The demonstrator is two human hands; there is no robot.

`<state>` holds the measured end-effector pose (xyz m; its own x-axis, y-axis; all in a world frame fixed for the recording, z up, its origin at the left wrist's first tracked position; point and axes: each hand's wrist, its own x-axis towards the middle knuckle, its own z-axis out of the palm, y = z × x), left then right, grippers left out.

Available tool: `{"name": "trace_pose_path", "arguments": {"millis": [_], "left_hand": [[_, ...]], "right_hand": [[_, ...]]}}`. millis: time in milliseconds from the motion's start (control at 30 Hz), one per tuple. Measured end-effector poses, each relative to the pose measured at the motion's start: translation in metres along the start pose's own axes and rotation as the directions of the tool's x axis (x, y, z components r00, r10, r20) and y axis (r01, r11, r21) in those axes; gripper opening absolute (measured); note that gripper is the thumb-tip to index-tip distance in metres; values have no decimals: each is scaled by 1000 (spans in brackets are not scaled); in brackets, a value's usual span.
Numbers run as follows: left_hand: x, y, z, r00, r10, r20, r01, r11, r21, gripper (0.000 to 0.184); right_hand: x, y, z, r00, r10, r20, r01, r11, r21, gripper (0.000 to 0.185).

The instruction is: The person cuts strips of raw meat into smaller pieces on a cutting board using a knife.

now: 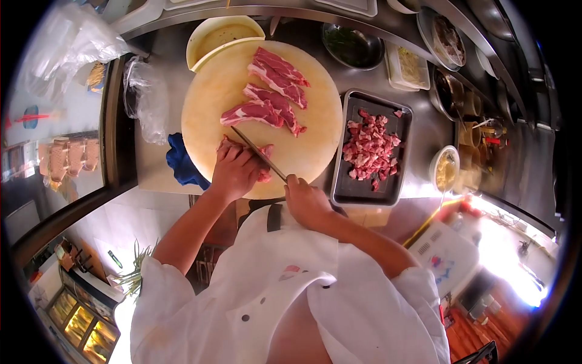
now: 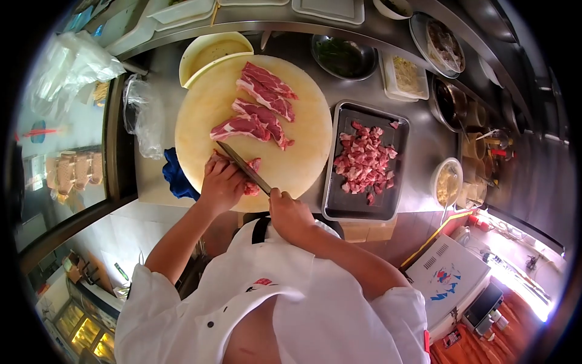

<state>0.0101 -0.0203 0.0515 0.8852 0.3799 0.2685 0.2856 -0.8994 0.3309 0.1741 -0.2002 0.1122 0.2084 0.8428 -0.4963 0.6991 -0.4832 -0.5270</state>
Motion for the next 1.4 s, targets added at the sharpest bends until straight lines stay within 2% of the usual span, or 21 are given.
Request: {"name": "trace_pose_path", "arguments": {"millis": [233,333,433,533,667,767,867,967,1067,1167,1300,1400], "left_hand": [[1,-3,4,997,8,82,-7,1000,-16,18],[10,6,-14,995,1,98,-2,1000,15,25],[21,-1,-47,972,-15,233,15,1000,4,44],[8,-21,-29,935,-39,353,24,999,46,58],[1,-12,-29,854,-114,507,136,991,-7,46],[-16,-1,-34,861,-133,490,169,985,-31,40],[-20,-1,-38,943,-58,328,95,991,-99,43],[-8,8,-41,975,-12,221,49,985,-167,48],[-10,7,-32,950,33,310,33,979,-204,52],[-6,8,-31,915,12,403,56,986,-157,52],[-10,2,-24,903,47,428,17,989,-144,52],[-13,-3,-18,914,67,401,0,987,-164,53]], "right_hand": [[10,-6,9,1000,30,-9,-29,996,85,23],[17,-7,8,999,33,-17,-31,995,93,24],[23,1,10,996,2,-86,5,997,73,21],[18,6,11,990,-24,-139,32,998,51,20],[8,11,7,988,12,-154,-13,1000,-6,19],[2,22,7,982,39,-186,-50,997,-56,19],[-6,33,1,979,38,-200,-43,999,-22,19],[-20,25,-12,983,-14,-182,12,1000,-9,16],[-25,19,-10,991,-48,-122,42,998,-51,16],[-30,17,-1,994,-63,-85,54,994,-98,15],[-38,17,0,994,-76,-81,68,993,-94,14],[-36,22,-5,999,-19,34,22,996,-88,19]]}}
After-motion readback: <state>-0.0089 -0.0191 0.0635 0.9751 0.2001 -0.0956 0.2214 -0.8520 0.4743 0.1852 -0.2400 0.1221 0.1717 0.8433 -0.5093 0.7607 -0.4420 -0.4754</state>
